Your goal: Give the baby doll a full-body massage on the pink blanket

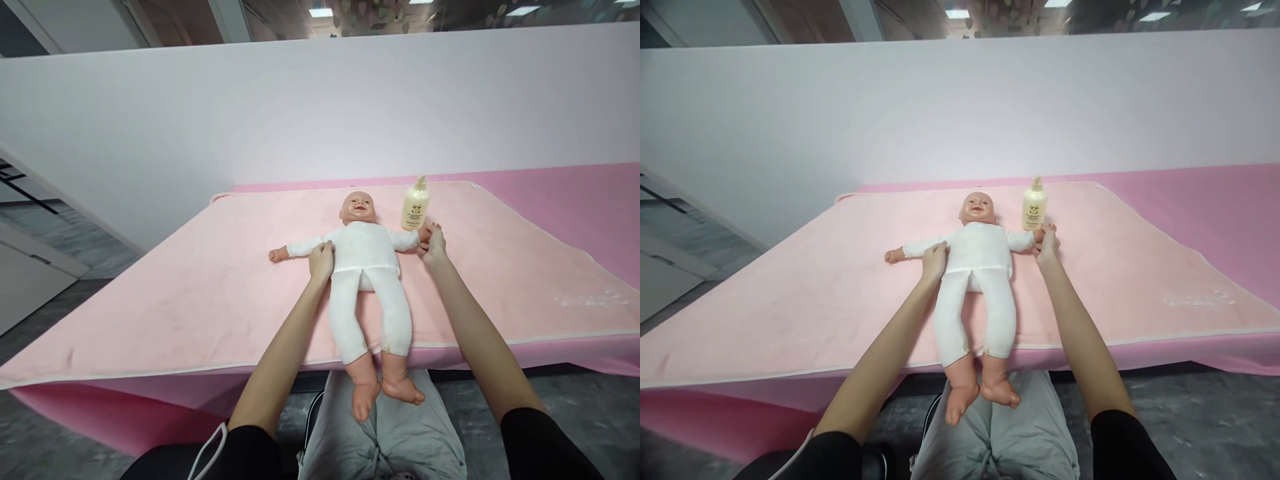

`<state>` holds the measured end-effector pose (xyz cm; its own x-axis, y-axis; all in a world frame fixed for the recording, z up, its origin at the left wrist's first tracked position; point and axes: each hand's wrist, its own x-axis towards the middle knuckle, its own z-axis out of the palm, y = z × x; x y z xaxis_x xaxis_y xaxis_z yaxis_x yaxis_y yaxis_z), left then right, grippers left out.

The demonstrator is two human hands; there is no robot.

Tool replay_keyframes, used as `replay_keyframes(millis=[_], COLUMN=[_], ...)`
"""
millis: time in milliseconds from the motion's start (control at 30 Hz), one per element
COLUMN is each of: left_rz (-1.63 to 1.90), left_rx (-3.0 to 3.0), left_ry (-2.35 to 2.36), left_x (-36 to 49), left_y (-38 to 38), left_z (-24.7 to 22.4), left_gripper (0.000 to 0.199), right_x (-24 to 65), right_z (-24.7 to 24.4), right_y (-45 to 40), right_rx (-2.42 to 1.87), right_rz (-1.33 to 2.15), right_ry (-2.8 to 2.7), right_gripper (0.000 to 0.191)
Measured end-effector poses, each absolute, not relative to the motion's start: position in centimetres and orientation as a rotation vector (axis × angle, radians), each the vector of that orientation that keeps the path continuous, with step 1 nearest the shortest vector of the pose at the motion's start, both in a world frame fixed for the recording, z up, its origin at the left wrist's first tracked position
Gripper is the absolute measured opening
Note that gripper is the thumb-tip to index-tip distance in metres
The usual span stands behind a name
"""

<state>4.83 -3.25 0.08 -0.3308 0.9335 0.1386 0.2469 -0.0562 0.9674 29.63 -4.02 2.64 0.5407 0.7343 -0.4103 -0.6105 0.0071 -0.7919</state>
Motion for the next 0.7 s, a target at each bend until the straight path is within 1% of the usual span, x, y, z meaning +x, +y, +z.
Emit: replay_keyframes(millis=[100,200,233,333,433,600,700], left_rz=[1.362,1.470,1.510,1.568,1.515,1.439,1.445], left_rx=[1.345,1.138,1.030,0.704,0.481,0.270,0.259], left_ry=[1.630,1.507,1.466,1.344,1.116,0.783,0.760], left_x=[5.0,5.5,5.7,6.0,5.9,5.1,5.0], left_y=[-3.1,-2.8,-2.7,-2.8,-3.2,-3.6,-3.4], left_z=[-0.2,-0.1,-0.1,0.0,0.2,0.6,0.8], left_gripper=[0.024,0.006,0.005,0.015,0.022,0.015,0.008], right_x=[28.7,27.4,26.9,26.1,25.9,26.2,26.3], right_z=[2.0,1.3,1.1,0.6,0.2,0.0,-0.2], right_y=[-3.9,-4.0,-4.1,-4.4,-4.5,-4.3,-4.1], right_rx=[-1.208,-1.224,-1.236,-1.252,-1.225,-1.177,-1.158], right_rz=[1.151,1.156,1.135,1.066,1.045,1.143,1.115], right_ry=[-0.296,-0.526,-0.608,-0.798,-0.876,-0.885,-0.924], right_gripper=[0.021,0.027,0.027,0.024,0.024,0.022,0.021])
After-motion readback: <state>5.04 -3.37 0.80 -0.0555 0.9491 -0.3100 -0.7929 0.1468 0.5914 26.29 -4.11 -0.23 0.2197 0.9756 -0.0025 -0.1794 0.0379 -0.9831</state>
